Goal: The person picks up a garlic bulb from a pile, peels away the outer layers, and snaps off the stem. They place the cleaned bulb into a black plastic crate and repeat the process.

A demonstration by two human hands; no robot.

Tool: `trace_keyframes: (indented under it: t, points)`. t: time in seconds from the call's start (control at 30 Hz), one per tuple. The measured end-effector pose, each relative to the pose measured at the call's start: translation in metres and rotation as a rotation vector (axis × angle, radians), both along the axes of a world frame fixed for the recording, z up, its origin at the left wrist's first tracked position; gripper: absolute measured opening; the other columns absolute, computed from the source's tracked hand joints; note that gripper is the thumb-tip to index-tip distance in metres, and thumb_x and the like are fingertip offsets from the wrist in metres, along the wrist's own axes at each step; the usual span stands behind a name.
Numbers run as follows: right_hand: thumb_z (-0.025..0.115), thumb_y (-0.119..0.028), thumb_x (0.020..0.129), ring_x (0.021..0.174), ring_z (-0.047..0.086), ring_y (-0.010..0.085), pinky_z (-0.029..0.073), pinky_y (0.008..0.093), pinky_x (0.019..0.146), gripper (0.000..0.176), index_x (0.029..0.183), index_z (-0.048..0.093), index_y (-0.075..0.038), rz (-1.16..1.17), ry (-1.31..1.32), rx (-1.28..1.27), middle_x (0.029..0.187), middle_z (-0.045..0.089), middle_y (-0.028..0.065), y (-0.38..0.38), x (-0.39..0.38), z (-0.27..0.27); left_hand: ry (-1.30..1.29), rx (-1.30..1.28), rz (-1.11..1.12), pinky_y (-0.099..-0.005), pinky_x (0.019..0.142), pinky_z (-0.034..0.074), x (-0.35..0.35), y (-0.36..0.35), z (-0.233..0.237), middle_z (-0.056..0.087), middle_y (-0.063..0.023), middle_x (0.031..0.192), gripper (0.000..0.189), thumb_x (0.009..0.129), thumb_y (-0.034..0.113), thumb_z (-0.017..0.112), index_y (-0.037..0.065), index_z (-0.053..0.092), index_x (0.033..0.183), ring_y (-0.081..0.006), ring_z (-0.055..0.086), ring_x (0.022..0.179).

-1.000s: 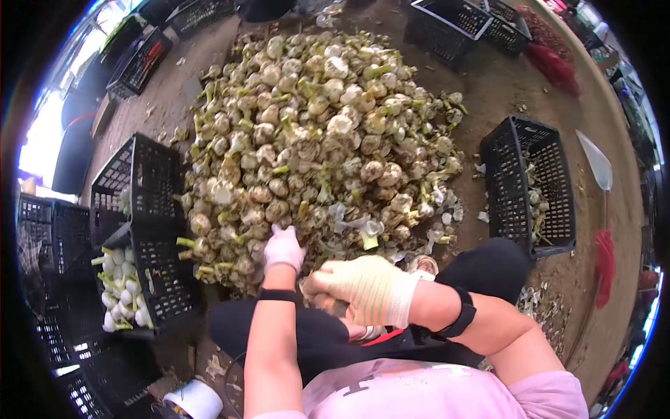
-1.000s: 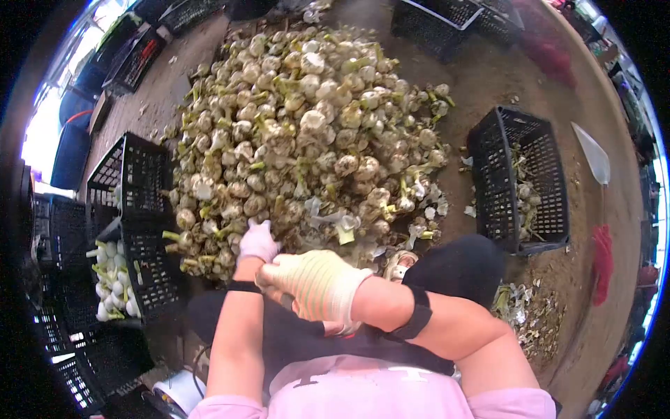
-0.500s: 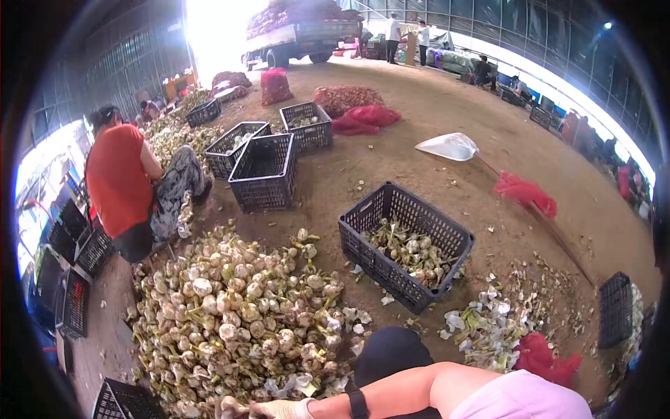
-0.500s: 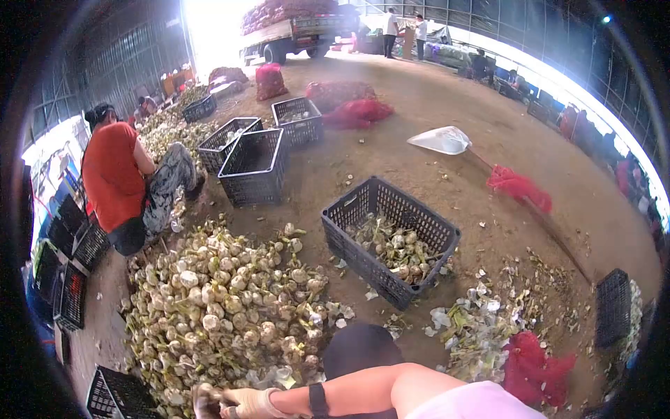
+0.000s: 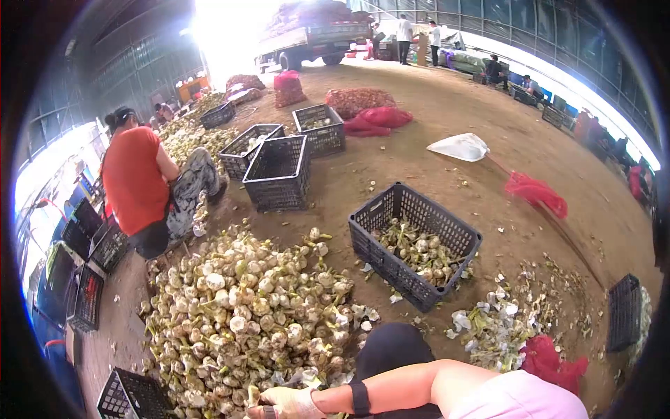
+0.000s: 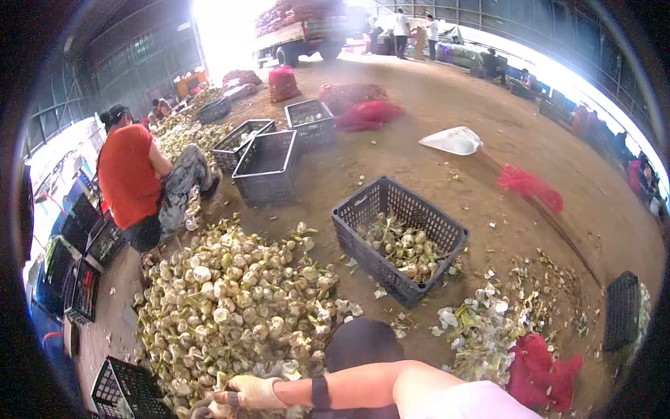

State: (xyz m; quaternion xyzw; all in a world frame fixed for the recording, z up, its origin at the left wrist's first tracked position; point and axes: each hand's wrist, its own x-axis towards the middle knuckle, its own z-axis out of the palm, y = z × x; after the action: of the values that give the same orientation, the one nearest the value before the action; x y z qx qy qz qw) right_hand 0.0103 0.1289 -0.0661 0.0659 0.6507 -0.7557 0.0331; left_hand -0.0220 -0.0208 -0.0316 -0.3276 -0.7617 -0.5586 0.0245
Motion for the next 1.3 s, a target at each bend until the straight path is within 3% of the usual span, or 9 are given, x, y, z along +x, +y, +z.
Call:
trace_keyframes:
  t: [0.1, 0.13, 0.2, 0.23, 0.47, 0.77, 0.97, 1.1, 1.3]
  points:
    - [0.05, -0.058, 0.084, 0.07, 0.047, 0.0169, 0.041, 0.0337, 0.063, 0.062, 0.086, 0.056, 0.003, 0.056, -0.13, 0.204, 0.075, 0.055, 0.0117, 0.002, -0.004, -0.011, 0.322, -0.105, -0.115, -0.0331, 0.082, 0.046, -0.007, -0.008, -0.014, 0.054, -0.0137, 0.11, 0.059, 0.066, 0.007, 0.08, 0.005, 0.046, 0.114, -0.023, 0.053, 0.099]
    - [0.056, -0.038, 0.086, 0.072, 0.053, 0.0221, 0.044, 0.0354, 0.067, 0.041, 0.089, 0.055, 0.002, 0.072, -0.154, 0.235, 0.077, 0.057, 0.0146, 0.007, 0.004, 0.009, -0.117, -0.331, -0.116, -0.0341, 0.087, 0.045, -0.012, -0.027, -0.027, 0.051, -0.0182, 0.118, 0.064, 0.068, 0.007, 0.078, 0.006, 0.044, 0.122, -0.0267, 0.054, 0.098]
    - [0.05, -0.001, 0.068, 0.094, 0.056, 0.0353, 0.045, 0.0405, 0.079, 0.029, 0.097, 0.053, 0.002, 0.163, 0.021, 0.4, 0.096, 0.058, 0.0226, 0.019, 0.018, 0.03, 0.327, -0.35, -0.016, -0.0338, 0.073, 0.044, -0.018, -0.03, -0.044, 0.055, -0.0119, 0.096, 0.062, 0.047, 0.007, 0.087, 0.008, 0.042, 0.089, -0.0226, 0.054, 0.085]
    - [0.045, -0.043, 0.09, 0.084, 0.055, 0.0235, 0.043, 0.0368, 0.073, 0.047, 0.096, 0.054, 0.003, 0.163, 0.012, 0.336, 0.087, 0.059, 0.0173, 0.015, 0.016, 0.018, 0.439, -0.011, -0.021, -0.0363, 0.079, 0.042, -0.009, -0.006, -0.023, 0.057, -0.0104, 0.097, 0.061, 0.049, 0.006, 0.086, 0.009, 0.041, 0.089, -0.0245, 0.052, 0.093]
    - [0.048, -0.035, 0.091, 0.074, 0.054, 0.0099, 0.047, 0.0293, 0.067, 0.036, 0.1, 0.057, -0.001, 0.177, 0.26, -0.034, 0.078, 0.062, 0.0074, 0.006, 0.016, 0.016, -0.496, 0.38, 0.025, -0.028, 0.079, 0.043, 0.006, -0.006, 0.005, 0.051, -0.0062, 0.097, 0.074, 0.049, 0.013, 0.088, 0.01, 0.036, 0.101, -0.0157, 0.051, 0.087]
    - [0.052, -0.03, 0.091, 0.079, 0.056, 0.0093, 0.047, 0.0287, 0.074, 0.029, 0.099, 0.059, -0.003, 0.205, 0.218, 0.104, 0.084, 0.063, 0.0043, 0.013, 0.01, 0.018, 0.305, 0.039, 0.024, -0.0287, 0.078, 0.045, 0.003, -0.009, -0.01, 0.05, -0.0077, 0.099, 0.075, 0.049, 0.009, 0.088, 0.013, 0.034, 0.101, -0.0171, 0.053, 0.088]
    - [0.049, -0.023, 0.09, 0.067, 0.057, 0.0166, 0.047, 0.0311, 0.062, 0.02, 0.094, 0.055, -0.004, 0.286, 0.331, 0.196, 0.076, 0.059, 0.007, 0.016, 0.015, 0.017, -0.922, 0.547, -0.071, -0.0292, 0.079, 0.048, 0.006, -0.017, 0.013, 0.052, -0.0087, 0.103, 0.074, 0.057, 0.013, 0.086, 0.01, 0.036, 0.111, -0.0184, 0.054, 0.091]
    - [0.048, -0.017, 0.089, 0.074, 0.056, 0.0241, 0.046, 0.0323, 0.067, 0.016, 0.096, 0.054, -0.003, 0.127, 0.319, 0.246, 0.083, 0.057, 0.0126, 0.005, 0.01, 0.016, -0.081, 0.217, 0.051, -0.0318, 0.085, 0.044, 0.014, -0.012, -0.012, 0.05, -0.0105, 0.11, 0.072, 0.063, 0.016, 0.083, 0.01, 0.037, 0.118, -0.0201, 0.051, 0.098]
    - [0.047, -0.012, 0.087, 0.087, 0.054, 0.0225, 0.043, 0.0307, 0.079, 0.023, 0.107, 0.053, -0.003, -0.082, 0.283, -0.134, 0.092, 0.055, 0.0111, -0.015, 0.011, 0.014, -0.204, 0.262, 0.12, -0.0329, 0.087, 0.044, 0.009, -0.011, -0.012, 0.048, -0.0124, 0.114, 0.061, 0.078, 0.04, 0.068, 0.008, 0.037, 0.121, -0.0213, 0.051, 0.101]
